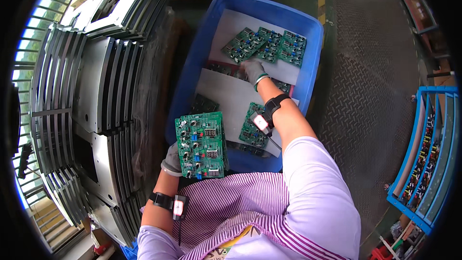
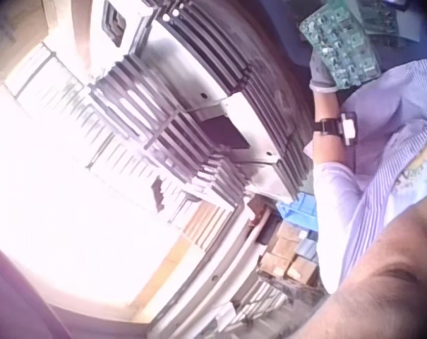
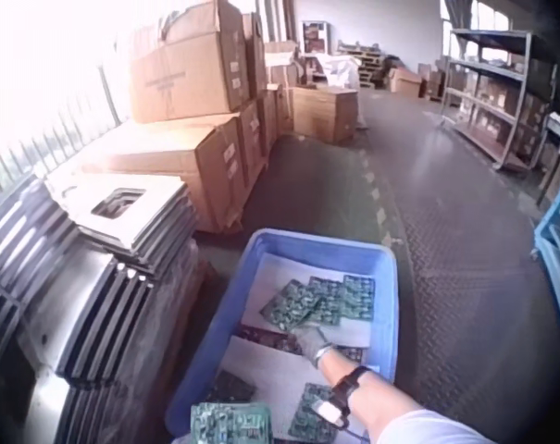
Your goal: Assembling circuit boards into metal chassis on a factory assembly line.
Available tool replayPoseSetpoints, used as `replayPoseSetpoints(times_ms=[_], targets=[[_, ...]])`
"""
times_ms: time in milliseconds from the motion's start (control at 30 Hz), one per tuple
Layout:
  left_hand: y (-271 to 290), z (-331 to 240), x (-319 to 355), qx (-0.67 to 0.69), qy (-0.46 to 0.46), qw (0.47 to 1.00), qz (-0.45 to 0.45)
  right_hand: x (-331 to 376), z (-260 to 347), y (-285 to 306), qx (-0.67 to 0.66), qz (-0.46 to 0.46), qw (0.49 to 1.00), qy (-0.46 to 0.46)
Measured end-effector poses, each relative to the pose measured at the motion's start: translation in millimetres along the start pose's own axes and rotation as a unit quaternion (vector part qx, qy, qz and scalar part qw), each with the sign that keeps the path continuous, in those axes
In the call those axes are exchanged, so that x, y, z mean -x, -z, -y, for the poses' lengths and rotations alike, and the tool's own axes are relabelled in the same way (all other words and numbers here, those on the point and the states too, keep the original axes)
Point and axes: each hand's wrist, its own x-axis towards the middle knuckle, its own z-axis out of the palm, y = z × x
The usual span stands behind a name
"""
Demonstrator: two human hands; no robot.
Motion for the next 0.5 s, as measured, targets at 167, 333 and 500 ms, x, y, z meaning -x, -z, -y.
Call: replayPoseSetpoints(times_ms=[167, 333, 500], targets=[[34, 2, 37, -0.124, -0.086, 0.984, -0.096, 20, 15, -101, -0.003, -0.147, 0.984, -0.102], [21, -7, 33, 0.021, -0.050, 0.997, -0.048, 32, 29, -94, -0.027, -0.200, 0.979, -0.005], [22, -18, 28, 0.012, -0.066, 0.996, -0.051, 81, 78, -90, -0.035, -0.068, 0.997, -0.008]])
